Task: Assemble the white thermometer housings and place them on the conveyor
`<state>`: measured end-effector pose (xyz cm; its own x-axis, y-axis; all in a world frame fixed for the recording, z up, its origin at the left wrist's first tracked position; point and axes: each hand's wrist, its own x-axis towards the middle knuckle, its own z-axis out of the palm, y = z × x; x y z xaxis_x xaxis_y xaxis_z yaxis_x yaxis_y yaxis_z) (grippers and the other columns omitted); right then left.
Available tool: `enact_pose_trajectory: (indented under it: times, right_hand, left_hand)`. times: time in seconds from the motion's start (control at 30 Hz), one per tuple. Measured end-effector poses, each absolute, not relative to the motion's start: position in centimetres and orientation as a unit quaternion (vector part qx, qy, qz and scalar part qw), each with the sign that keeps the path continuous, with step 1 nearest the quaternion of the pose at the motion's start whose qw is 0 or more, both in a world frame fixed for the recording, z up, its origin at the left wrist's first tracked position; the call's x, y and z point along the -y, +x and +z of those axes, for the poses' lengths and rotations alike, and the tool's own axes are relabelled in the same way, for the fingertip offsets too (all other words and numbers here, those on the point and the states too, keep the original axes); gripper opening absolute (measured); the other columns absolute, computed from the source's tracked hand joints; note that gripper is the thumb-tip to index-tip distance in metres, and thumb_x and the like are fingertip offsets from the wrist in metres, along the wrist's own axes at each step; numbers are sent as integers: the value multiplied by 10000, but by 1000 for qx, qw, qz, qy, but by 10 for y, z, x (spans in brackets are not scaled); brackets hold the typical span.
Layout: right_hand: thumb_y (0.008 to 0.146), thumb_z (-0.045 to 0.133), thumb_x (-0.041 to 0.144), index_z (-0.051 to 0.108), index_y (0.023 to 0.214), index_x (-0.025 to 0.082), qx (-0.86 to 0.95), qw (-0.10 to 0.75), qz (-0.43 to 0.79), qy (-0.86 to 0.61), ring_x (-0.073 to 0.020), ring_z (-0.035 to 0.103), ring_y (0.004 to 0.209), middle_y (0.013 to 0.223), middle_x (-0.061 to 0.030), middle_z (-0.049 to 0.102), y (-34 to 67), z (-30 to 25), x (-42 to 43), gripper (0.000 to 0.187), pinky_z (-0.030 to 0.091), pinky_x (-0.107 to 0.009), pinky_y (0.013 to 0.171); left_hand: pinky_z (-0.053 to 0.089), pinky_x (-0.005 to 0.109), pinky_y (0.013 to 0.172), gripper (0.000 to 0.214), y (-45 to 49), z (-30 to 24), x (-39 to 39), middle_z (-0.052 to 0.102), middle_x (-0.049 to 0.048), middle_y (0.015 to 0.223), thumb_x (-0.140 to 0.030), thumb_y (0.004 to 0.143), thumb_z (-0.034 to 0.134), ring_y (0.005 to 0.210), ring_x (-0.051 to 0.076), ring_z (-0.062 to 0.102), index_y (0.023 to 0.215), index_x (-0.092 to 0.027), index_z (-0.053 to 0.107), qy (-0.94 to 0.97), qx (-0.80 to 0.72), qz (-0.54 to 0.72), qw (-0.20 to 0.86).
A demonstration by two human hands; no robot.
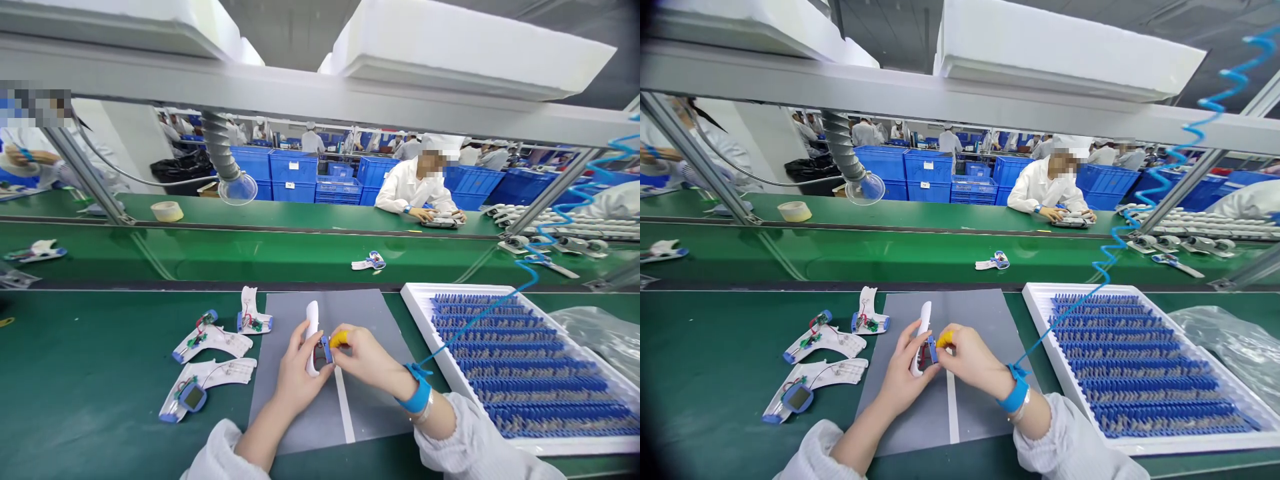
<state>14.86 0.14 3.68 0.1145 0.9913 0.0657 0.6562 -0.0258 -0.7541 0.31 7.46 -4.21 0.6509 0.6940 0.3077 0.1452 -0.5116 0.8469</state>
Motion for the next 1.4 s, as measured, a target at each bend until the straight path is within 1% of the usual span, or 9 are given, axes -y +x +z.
enact_pose_trajectory:
  times: [0.13, 0.3, 0.4, 0.53, 0.73, 0.87, 0.97, 1.23, 1.4]
  right_hand:
    - [656, 484, 91, 568, 635, 152, 593, 301, 229, -710, -94, 447, 573, 670, 6, 525, 150, 33, -5, 106, 348, -227, 552]
    - [670, 508, 176, 554, 654, 142, 431, 445, 516, -592, -82, 473, 573, 611, 17, 521, 154, 25, -7, 59, 367, -199, 553]
    - [684, 586, 267, 563, 755, 152, 303, 510, 605, -531, -69, 506, 574, 662, 18, 546, 151, 21, -4, 137, 397, -187, 568]
    - [706, 654, 337, 592, 905, 148, 306, 526, 616, -500, -46, 489, 570, 728, 7, 557, 151, 17, -2, 281, 397, -163, 560]
    - [711, 668, 342, 592, 836, 122, 360, 503, 605, -503, -27, 394, 478, 630, 25, 532, 153, 6, -3, 264, 287, -155, 448]
    - [707, 665, 350, 555, 755, 126, 382, 488, 623, -477, -38, 380, 462, 546, 54, 475, 144, 10, -3, 253, 276, -168, 447]
    - [706, 667, 348, 553, 793, 129, 391, 486, 625, -470, -41, 375, 489, 569, 57, 468, 141, 15, -2, 262, 282, -172, 468]
    - [695, 673, 356, 518, 766, 132, 381, 475, 637, -473, -40, 355, 481, 556, 65, 447, 143, 17, -5, 281, 261, -182, 467]
    - [682, 683, 390, 513, 751, 126, 383, 482, 633, -468, -30, 324, 460, 543, 70, 438, 143, 17, -3, 322, 215, -180, 446]
  left_hand:
    - [443, 425, 873, 460, 4, -42, -74, 307, 118, 1369, -306, 704, 623, 1027, 249, 525, 1145, -247, 505, 798, -258, 331, 433]
    - [338, 441, 1001, 458, 4, -36, -74, 387, 136, 1311, -431, 772, 530, 1224, 271, 379, 1165, -206, 463, 710, -183, 339, 589]
    - [305, 444, 1024, 458, 4, -37, -74, 368, 137, 1326, -448, 806, 473, 1240, 261, 357, 1189, -200, 435, 699, -167, 330, 611]
    - [309, 469, 1008, 491, 3, -39, -73, 306, 140, 1342, -454, 755, 548, 1252, 286, 327, 1167, -210, 437, 743, -178, 338, 550]
    - [428, 467, 871, 648, 5, -37, -69, 125, 166, 1378, -398, 565, 741, 1154, 316, 427, 1088, -207, 409, 764, -271, 354, 466]
    - [406, 471, 908, 543, 5, -34, -64, 156, 164, 1363, -310, 611, 706, 1226, 323, 354, 1053, -198, 410, 791, -253, 341, 440]
    - [383, 474, 934, 470, 5, -34, -62, 176, 159, 1354, -250, 662, 650, 1261, 309, 305, 1055, -201, 398, 793, -240, 340, 444]
    - [363, 458, 943, 471, 5, -34, -66, 229, 140, 1339, -220, 661, 642, 1250, 290, 324, 1052, -224, 380, 753, -224, 357, 506]
    - [378, 460, 914, 481, 5, -33, -66, 212, 146, 1343, -185, 652, 626, 1203, 288, 375, 1059, -222, 373, 772, -229, 355, 475]
